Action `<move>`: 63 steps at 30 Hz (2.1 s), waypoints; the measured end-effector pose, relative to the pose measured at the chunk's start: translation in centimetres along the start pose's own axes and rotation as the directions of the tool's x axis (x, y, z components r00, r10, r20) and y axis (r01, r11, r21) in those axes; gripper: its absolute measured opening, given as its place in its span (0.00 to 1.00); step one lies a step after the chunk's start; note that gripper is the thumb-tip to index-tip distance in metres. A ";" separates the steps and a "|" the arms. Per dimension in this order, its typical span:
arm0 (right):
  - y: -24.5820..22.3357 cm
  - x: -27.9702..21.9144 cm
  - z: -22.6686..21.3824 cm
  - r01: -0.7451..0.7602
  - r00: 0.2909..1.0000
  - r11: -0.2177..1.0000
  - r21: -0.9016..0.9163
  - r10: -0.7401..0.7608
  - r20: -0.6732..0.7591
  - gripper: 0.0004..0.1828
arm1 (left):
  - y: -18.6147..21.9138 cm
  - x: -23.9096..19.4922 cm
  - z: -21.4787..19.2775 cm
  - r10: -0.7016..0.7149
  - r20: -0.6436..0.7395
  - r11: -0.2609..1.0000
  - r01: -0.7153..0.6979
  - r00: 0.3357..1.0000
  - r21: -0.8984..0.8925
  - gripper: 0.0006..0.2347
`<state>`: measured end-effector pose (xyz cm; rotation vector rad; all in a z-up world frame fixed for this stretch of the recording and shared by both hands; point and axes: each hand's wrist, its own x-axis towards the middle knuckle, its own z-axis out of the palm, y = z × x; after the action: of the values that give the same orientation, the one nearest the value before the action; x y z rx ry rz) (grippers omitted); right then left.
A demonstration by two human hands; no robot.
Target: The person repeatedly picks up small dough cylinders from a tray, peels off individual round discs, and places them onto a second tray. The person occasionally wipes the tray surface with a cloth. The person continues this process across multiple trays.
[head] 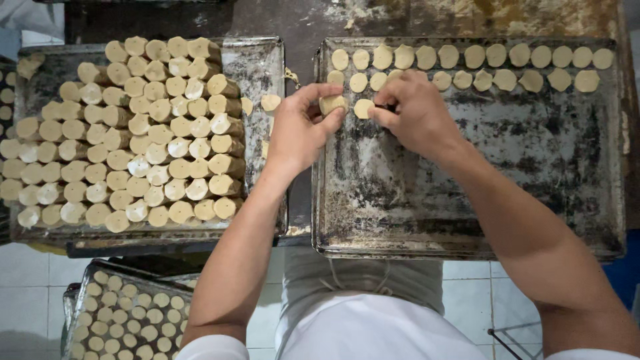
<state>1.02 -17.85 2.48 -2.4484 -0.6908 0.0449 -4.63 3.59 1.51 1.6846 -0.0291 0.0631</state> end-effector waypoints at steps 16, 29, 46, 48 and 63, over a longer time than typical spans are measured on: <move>-0.6 -0.1 -1.6 0.182 0.975 0.892 0.414 -0.218 0.039 0.05 | -0.5 0.1 1.4 -0.068 0.091 0.992 0.078 0.994 -0.102 0.13; 1.1 -1.3 -2.7 -0.137 0.982 0.949 0.285 0.093 0.164 0.09 | 0.0 1.0 2.2 -0.036 0.120 0.999 0.033 0.992 0.021 0.16; 5.1 -2.9 -4.1 -0.106 0.993 0.994 -0.024 0.105 -0.051 0.11 | -0.7 2.7 5.7 0.005 0.154 1.000 -0.004 0.988 -0.004 0.13; 4.8 -3.0 -4.4 -0.111 0.994 0.982 0.151 0.113 -0.006 0.11 | -0.3 2.8 5.8 0.017 0.168 1.000 -0.021 0.986 0.022 0.15; 7.0 -4.3 -6.0 -0.219 0.975 0.976 0.005 0.219 0.036 0.14 | -0.6 3.8 8.8 0.039 0.216 0.998 -0.029 0.976 -0.053 0.14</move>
<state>1.66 -27.98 3.12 -2.5101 -0.4309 0.1770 -0.56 -5.00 0.15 1.6349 -0.2220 -0.0954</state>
